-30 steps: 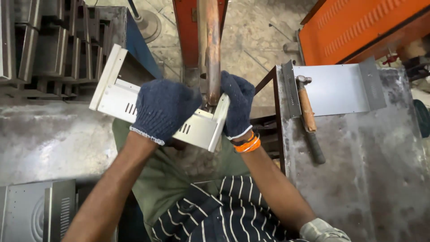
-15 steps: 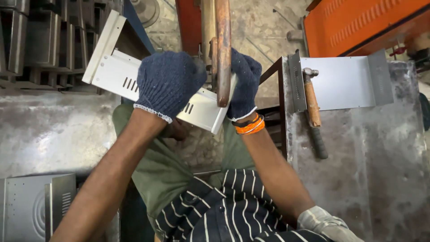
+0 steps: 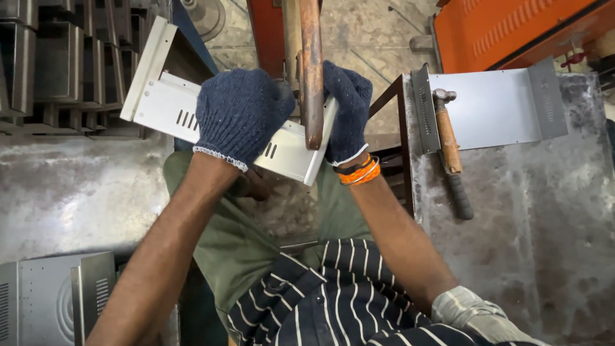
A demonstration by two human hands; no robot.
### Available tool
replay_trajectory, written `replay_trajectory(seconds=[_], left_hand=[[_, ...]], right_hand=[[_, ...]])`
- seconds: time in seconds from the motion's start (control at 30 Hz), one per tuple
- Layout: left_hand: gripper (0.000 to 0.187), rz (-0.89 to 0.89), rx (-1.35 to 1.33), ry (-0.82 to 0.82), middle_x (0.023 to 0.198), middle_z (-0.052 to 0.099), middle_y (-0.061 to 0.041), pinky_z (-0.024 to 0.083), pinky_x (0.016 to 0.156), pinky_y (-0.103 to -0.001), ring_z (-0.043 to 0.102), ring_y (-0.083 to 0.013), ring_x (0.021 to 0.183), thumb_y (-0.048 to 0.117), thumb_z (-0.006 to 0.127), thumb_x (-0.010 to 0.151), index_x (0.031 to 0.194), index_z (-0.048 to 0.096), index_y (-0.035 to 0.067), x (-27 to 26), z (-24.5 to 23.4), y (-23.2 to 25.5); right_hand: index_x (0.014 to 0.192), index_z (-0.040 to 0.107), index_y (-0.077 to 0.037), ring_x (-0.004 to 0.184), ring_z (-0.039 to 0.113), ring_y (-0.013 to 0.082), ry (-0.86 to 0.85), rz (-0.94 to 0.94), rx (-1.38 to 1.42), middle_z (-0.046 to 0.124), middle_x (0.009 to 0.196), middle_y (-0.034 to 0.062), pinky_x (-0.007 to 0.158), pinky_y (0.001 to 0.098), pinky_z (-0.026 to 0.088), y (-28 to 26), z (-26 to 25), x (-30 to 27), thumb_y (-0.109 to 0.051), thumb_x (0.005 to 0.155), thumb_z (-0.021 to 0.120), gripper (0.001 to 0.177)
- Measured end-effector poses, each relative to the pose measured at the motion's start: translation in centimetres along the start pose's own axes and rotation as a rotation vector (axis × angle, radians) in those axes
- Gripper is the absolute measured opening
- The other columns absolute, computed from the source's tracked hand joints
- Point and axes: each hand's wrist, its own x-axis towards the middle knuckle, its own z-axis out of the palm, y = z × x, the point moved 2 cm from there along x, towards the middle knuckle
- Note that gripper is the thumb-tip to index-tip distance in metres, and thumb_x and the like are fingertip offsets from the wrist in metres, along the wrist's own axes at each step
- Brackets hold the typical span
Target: Spot welding metal enclosure panels using a stationary industrial welding machine.
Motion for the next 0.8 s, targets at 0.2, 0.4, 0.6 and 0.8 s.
replay_trajectory(seconds=[0.2,0.4,0.6,0.8], left_hand=[[0.039,-0.028,0.024,-0.043,0.064,0.067,-0.019,0.053,0.062,-0.048,0.066,-0.0352,0.059,0.036,0.071,0.096,0.070,0.077,0.008,-0.1,0.7,-0.2],[0.038,-0.039,-0.008,-0.056,0.063,0.067,-0.019,0.052,0.057,-0.050,0.066,-0.0373,0.056,0.041,0.072,0.086,0.067,0.078,0.008,-0.1,0.0,0.3],[0.040,-0.105,-0.078,-0.064,0.065,0.067,-0.022,0.054,0.062,-0.051,0.067,-0.0395,0.058,0.041,0.070,0.087,0.068,0.076,0.007,0.7,-0.5,0.5],[0.044,-0.135,-0.063,-0.046,0.065,0.066,-0.024,0.054,0.063,-0.053,0.067,-0.0411,0.060,0.042,0.068,0.088,0.066,0.075,0.005,2.8,0.3,0.2]], right_hand=[[0.111,0.076,0.000,0.093,0.072,0.0223,0.023,0.196,0.353,0.075,0.103,0.0100,0.083,0.0340,0.058,1.8,0.1,-0.9,-0.002,0.100,0.063,0.018],[0.109,0.072,0.000,0.091,0.072,0.0233,-0.028,-0.108,-0.051,0.074,0.099,0.0108,0.080,0.0357,0.057,-2.5,-0.5,0.7,-0.004,0.090,0.068,0.019],[0.109,0.074,-0.003,0.081,0.071,0.0226,-0.066,0.037,0.083,0.073,0.088,0.0072,0.074,0.0327,0.054,-2.9,-0.7,2.2,-0.003,0.092,0.064,0.020],[0.109,0.073,0.000,0.083,0.071,0.0199,-0.122,-0.175,-0.014,0.073,0.092,0.0074,0.076,0.0317,0.055,-2.9,-1.0,4.4,-0.009,0.090,0.070,0.022]])
